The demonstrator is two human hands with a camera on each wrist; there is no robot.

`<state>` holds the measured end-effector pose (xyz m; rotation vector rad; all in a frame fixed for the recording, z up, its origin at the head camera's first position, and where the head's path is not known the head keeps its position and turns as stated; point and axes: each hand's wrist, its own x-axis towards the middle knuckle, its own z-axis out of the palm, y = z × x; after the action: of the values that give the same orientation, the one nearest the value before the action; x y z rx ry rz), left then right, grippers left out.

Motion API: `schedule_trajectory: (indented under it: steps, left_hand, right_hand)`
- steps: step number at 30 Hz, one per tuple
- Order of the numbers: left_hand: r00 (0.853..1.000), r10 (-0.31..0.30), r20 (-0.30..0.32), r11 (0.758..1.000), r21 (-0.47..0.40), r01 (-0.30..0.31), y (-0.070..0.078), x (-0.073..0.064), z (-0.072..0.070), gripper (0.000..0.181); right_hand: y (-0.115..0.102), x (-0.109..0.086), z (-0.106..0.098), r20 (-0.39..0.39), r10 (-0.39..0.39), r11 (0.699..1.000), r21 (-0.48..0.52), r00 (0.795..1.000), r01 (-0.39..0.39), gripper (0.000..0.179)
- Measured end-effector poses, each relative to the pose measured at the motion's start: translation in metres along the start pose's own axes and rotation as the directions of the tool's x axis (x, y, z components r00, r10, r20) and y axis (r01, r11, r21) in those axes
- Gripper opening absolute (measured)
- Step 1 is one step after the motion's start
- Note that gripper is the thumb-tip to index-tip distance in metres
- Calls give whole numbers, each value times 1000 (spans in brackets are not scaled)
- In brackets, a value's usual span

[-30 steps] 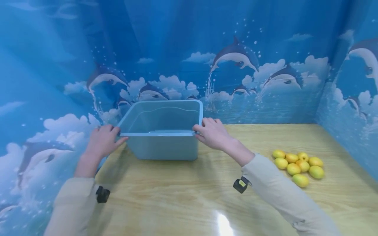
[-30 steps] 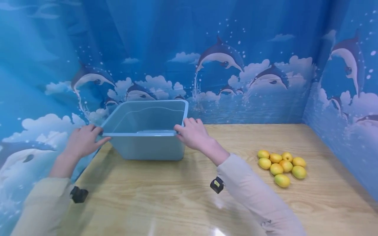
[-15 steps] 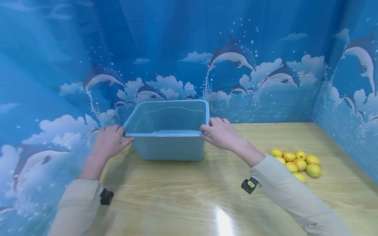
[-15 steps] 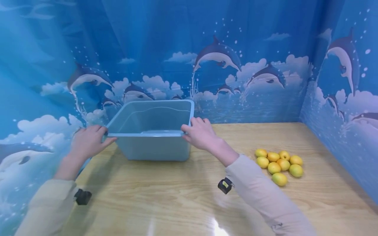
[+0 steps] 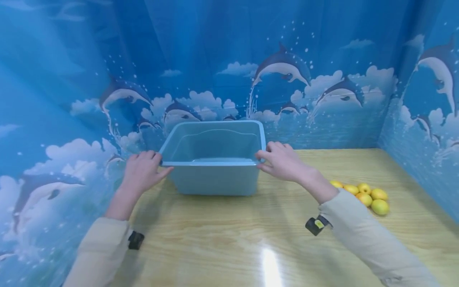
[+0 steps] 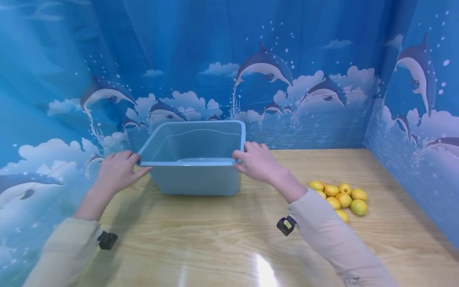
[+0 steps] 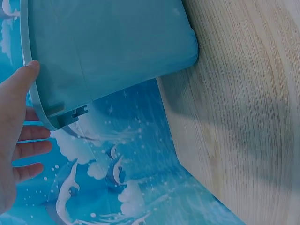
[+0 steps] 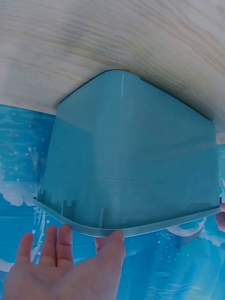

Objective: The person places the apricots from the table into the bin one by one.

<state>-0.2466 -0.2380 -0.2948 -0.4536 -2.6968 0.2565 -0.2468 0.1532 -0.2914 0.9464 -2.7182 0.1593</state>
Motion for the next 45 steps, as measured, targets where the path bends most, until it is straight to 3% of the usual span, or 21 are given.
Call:
schedule_trajectory:
  steps: [8,15,18,32,45]
  left_hand:
    - [999,4,-52,1000,-8,-4,16,6,-1,50]
    - [1000,-29,1,999,-22,29,29,10,-5,52]
    - [1000,-17,-6,1000,-12,17,34,11,-5,52]
    - [983,27,-184,1000,-2,-28,59,8,-1,50]
    - [944,86,-317,996,12,-87,76,6,1,46]
  right_hand:
    - [13,-12,-5,-7,15,1000,-2,1000,-15,22]
    - [21,-21,-6,-44,2,1000,-21,999,-2,21]
    - [24,-25,-7,-52,-5,999,-34,999,3,21]
    - [36,-46,-10,-18,35,999,-31,999,-36,25]
    - [45,-63,-18,-31,35,999,-20,999,-36,22]
